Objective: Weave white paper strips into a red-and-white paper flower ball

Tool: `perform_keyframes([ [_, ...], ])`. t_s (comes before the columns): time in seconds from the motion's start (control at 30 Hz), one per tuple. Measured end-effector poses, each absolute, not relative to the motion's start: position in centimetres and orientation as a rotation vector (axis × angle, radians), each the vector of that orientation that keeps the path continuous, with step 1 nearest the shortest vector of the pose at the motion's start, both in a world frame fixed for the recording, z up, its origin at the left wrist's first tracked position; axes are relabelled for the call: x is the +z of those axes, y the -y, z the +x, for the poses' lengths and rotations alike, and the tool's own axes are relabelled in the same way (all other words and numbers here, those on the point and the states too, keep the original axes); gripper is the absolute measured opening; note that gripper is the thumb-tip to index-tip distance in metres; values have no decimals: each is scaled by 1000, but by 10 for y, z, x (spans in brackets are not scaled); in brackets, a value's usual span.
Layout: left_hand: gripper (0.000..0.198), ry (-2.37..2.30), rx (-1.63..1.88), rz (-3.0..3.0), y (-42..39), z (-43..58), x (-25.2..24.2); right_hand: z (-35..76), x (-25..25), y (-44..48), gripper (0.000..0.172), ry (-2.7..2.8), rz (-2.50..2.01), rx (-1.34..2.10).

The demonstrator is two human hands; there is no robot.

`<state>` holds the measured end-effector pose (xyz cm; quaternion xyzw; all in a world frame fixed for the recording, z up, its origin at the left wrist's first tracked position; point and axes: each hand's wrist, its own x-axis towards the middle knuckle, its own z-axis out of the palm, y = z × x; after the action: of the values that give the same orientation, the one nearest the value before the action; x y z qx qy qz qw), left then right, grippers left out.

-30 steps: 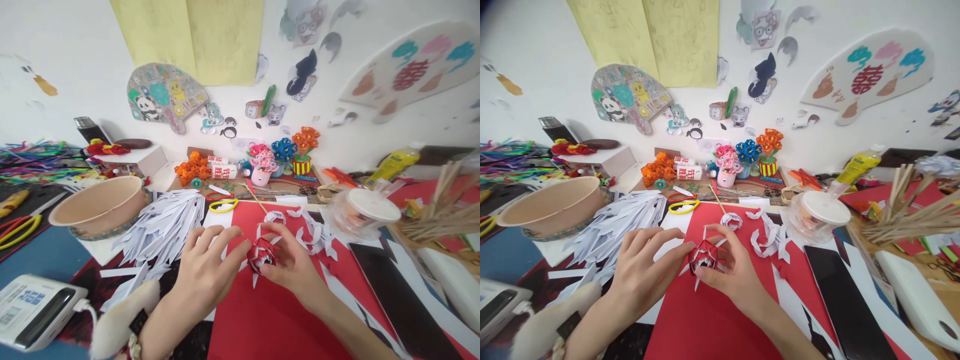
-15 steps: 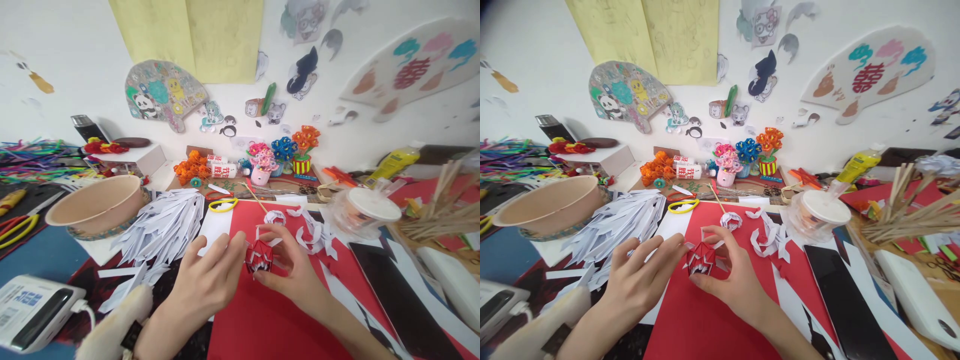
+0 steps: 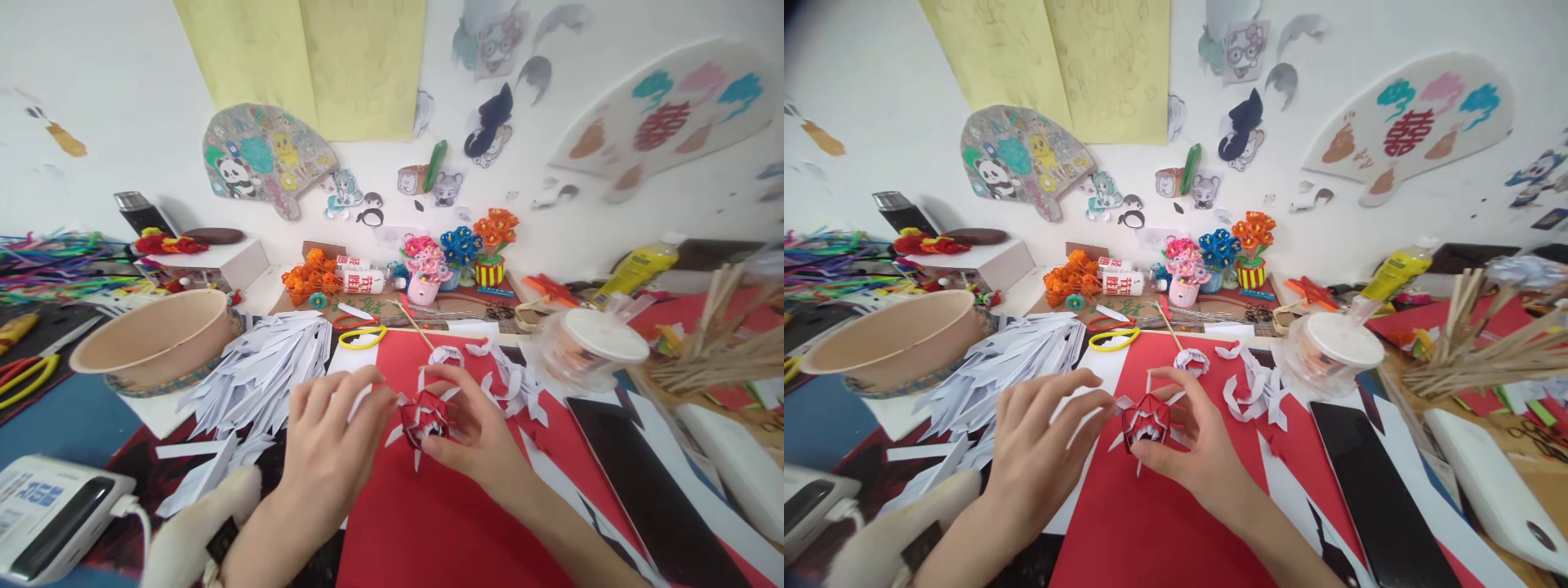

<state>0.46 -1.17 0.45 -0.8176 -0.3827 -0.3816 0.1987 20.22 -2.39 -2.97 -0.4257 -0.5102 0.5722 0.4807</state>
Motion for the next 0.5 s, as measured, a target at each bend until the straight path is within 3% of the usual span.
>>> perform_keyframes([
  [0.2, 7, 1314, -1354, -2608, 9, 4, 8, 203, -29, 22, 65, 1077, -951, 1548],
  [0.5, 13, 1322, -1639, -2721, 13, 10, 1, 202, -32, 23, 69, 959, -899, 1649],
])
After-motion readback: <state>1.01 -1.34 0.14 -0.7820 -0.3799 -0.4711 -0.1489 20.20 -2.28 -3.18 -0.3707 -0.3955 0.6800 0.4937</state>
